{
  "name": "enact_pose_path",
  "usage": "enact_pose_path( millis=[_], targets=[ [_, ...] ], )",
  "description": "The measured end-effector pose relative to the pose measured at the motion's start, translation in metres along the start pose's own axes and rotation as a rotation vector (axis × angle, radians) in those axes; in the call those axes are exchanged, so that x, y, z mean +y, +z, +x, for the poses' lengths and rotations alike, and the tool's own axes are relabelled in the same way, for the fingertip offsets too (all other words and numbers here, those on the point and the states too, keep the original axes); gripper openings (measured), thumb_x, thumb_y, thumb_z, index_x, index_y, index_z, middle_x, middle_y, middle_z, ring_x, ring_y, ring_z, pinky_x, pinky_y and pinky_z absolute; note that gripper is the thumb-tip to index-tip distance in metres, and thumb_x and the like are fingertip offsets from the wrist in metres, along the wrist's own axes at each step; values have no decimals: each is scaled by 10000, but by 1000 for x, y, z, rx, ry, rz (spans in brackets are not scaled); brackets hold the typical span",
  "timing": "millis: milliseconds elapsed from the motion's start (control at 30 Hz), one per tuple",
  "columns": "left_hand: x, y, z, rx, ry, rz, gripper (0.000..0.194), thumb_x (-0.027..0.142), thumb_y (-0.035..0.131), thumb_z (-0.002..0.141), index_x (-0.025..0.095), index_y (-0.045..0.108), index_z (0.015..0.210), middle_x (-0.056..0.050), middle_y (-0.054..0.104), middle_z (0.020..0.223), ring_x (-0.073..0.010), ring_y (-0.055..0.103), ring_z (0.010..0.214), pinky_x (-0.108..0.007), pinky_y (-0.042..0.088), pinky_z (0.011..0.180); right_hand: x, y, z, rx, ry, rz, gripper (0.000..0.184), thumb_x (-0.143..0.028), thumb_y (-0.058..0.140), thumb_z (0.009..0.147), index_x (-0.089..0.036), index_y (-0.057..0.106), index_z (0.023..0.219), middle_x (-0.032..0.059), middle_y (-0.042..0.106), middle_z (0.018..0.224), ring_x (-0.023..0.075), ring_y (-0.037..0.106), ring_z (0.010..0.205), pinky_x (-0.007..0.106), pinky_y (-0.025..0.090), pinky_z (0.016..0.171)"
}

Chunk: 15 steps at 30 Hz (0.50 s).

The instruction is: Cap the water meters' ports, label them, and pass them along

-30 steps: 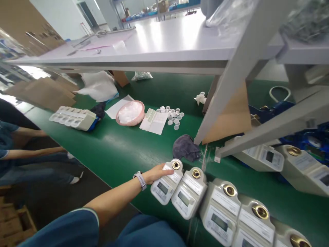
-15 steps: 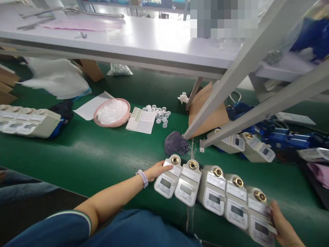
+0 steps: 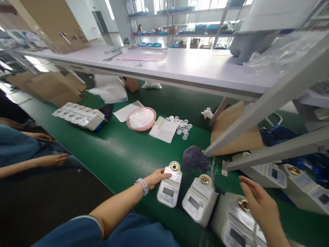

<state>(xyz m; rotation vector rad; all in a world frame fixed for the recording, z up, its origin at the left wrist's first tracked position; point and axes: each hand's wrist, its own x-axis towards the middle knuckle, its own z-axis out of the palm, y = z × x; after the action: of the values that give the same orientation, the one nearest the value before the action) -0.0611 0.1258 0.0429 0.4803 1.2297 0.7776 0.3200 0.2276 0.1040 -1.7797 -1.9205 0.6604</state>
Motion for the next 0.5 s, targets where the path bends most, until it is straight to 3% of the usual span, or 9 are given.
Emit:
enact_pose_path(
  millis=[67,133,233,367,500],
  targets=[
    [8,-27,-8,12,9,-10,611,440,779,664,108,587,1140,-182,633,1142,-277,638,976,-361,501,834,-56,30,22,-139,-144,83,448,-542,452,813,-242,605,1108,85,646,1165,271,612,1052,411,501,891],
    [19,-56,-13,2,21,-19,592,416,774,680,106,584,1148,-181,632,1143,-272,638,973,-364,495,852,-97,64,48,-258,-292,100,431,-509,456,827,-222,603,1112,87,636,1183,264,576,1116,428,450,982],
    [35,-97,-17,-14,16,-5,562,382,757,709,117,574,1170,-173,630,1149,-269,631,990,-368,488,867,-128,126,93,-340,-393,34,447,-452,469,831,-185,568,1175,114,594,1237,266,521,1191,450,387,1054],
    [53,-146,-22,-14,-15,43,562,383,740,723,150,559,1201,-154,623,1158,-288,615,1017,-364,499,818,-141,208,161,-279,-301,-121,532,-390,504,808,-144,483,1279,171,504,1329,311,442,1265,500,365,1048],
    [71,-196,-30,-16,-27,72,580,380,760,698,160,560,1197,-138,621,1146,-290,597,1036,-333,497,784,-155,264,216,-251,-75,-310,566,-292,463,818,-64,417,1334,253,457,1337,360,438,1254,502,379,996]
  ],
)
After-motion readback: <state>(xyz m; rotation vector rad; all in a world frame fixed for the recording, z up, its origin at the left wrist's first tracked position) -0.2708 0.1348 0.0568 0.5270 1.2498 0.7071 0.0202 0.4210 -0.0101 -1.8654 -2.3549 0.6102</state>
